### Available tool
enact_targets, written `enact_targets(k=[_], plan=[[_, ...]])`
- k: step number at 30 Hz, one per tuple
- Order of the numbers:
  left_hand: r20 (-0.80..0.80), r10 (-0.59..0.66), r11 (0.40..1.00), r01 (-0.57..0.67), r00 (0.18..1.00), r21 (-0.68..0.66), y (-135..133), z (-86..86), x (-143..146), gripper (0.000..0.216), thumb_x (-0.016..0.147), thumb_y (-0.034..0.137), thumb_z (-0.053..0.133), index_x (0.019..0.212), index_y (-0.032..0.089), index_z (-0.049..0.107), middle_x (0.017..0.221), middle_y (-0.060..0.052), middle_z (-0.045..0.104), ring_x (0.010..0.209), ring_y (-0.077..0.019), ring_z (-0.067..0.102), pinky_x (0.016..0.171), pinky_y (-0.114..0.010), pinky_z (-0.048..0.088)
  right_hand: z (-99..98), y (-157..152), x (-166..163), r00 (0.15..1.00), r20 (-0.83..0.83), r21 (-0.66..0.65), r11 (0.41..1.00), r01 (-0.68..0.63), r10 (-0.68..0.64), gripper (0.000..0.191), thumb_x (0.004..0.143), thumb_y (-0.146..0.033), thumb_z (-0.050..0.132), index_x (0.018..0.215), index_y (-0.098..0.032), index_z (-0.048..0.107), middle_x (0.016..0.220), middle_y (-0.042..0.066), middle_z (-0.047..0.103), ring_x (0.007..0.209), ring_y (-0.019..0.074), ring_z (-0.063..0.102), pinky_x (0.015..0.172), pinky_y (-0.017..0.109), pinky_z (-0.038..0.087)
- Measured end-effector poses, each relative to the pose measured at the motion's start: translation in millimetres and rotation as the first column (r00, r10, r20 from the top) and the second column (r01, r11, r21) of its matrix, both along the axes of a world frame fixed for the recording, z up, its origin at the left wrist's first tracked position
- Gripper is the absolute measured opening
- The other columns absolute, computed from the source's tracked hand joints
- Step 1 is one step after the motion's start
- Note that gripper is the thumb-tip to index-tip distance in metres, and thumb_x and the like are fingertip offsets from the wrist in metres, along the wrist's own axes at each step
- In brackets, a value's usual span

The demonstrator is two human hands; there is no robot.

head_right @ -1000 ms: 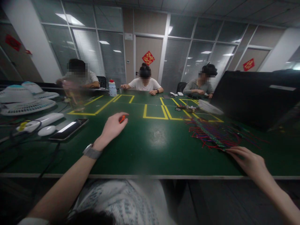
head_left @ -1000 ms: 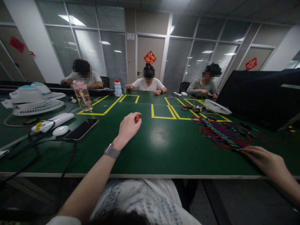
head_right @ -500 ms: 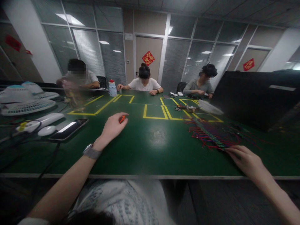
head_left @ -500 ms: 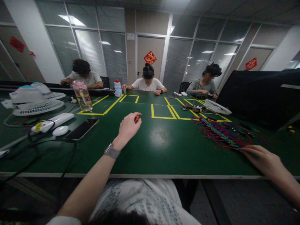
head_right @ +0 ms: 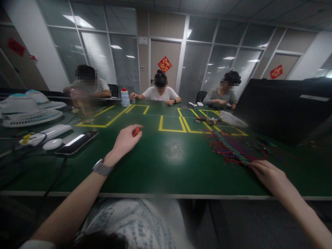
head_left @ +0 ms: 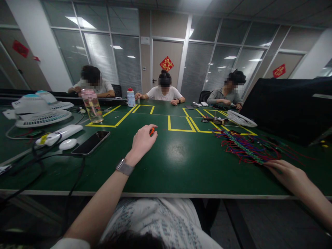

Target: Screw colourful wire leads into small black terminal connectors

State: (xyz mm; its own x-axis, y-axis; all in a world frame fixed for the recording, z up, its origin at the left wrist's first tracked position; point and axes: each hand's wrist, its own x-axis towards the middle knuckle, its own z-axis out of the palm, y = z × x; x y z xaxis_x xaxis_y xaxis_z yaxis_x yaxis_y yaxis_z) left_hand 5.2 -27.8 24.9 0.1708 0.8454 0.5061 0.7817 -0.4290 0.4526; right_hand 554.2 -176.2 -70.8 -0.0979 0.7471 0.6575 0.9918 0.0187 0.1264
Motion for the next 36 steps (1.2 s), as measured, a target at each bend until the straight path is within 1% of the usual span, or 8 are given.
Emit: enact_targets(k=[5,10,12,17,24,30,36], plan=[[-0.004,-0.003,1.0,0.003,1.0,0.002,-1,0.4,0,0.032,0.088,0.03,0.048,0.115,0.022,0.064,0.108,-0.006,0.068,0.095,-0.0205,0.065,0.09,-0.034,0.05,-2.3,3,4,0.999,0.039,0.021,1.0,-0.017,0.016,0.047,0.086,-0.047,0.039,0.076,-0.018,0.075,0.084,0.011,0.073,0.072,0.0233,0.07,0.067,0.032,0.058],[0.008,-0.016,1.0,0.016,1.0,0.0,-1,-0.1,0,0.032,0.089,0.03,0.049,0.115,0.022,0.064,0.11,-0.006,0.068,0.096,-0.0203,0.065,0.091,-0.034,0.05,-5.1,7,11,0.997,0.072,0.013,1.0,-0.025,0.024,0.046,0.087,-0.043,0.04,0.079,-0.017,0.076,0.086,0.012,0.073,0.073,0.0232,0.071,0.067,0.032,0.058],[0.007,-0.02,1.0,0.02,1.0,0.0,-1,-0.6,0,0.032,0.089,0.03,0.049,0.115,0.022,0.064,0.11,-0.006,0.068,0.097,-0.0204,0.065,0.091,-0.034,0.05,-5.3,9,12,0.997,0.065,0.007,1.0,-0.031,0.03,0.046,0.087,-0.045,0.04,0.079,-0.017,0.076,0.086,0.011,0.074,0.074,0.0235,0.071,0.067,0.033,0.059],[-0.001,0.014,1.0,-0.014,1.0,0.006,2,-2.5,1,0.03,0.087,0.029,0.05,0.112,0.023,0.065,0.11,-0.005,0.068,0.099,-0.0214,0.065,0.095,-0.034,0.049,-4.7,13,14,0.998,0.044,0.023,0.998,-0.054,0.053,0.046,0.087,-0.046,0.039,0.076,-0.02,0.074,0.082,0.011,0.074,0.071,0.0237,0.071,0.065,0.034,0.059],[-0.003,0.005,1.0,-0.005,1.0,0.006,1,-1.6,1,0.031,0.088,0.03,0.049,0.114,0.023,0.065,0.111,-0.005,0.068,0.099,-0.0216,0.065,0.095,-0.035,0.049,-5.5,19,14,1.0,0.01,-0.004,1.0,-0.023,0.023,0.039,0.084,-0.043,0.041,0.075,-0.024,0.074,0.085,0.01,0.074,0.075,0.0257,0.071,0.068,0.036,0.059],[-0.002,-0.001,1.0,0.001,1.0,-0.003,0,-1.1,0,0.031,0.088,0.03,0.049,0.114,0.023,0.065,0.11,-0.005,0.068,0.097,-0.021,0.065,0.093,-0.035,0.049,-5.0,23,14,1.0,0.003,-0.02,1.0,-0.007,0.007,0.036,0.082,-0.041,0.042,0.076,-0.025,0.074,0.086,0.011,0.073,0.077,0.0273,0.071,0.07,0.038,0.059],[0.0,-0.004,1.0,0.004,1.0,0.001,-1,-0.2,1,0.031,0.088,0.03,0.049,0.114,0.023,0.065,0.11,-0.005,0.068,0.098,-0.021,0.065,0.093,-0.035,0.049,-4.7,28,13,0.999,-0.037,-0.041,0.999,0.01,-0.011,0.034,0.081,-0.041,0.042,0.075,-0.027,0.072,0.086,0.011,0.073,0.078,0.0285,0.07,0.072,0.04,0.058]])
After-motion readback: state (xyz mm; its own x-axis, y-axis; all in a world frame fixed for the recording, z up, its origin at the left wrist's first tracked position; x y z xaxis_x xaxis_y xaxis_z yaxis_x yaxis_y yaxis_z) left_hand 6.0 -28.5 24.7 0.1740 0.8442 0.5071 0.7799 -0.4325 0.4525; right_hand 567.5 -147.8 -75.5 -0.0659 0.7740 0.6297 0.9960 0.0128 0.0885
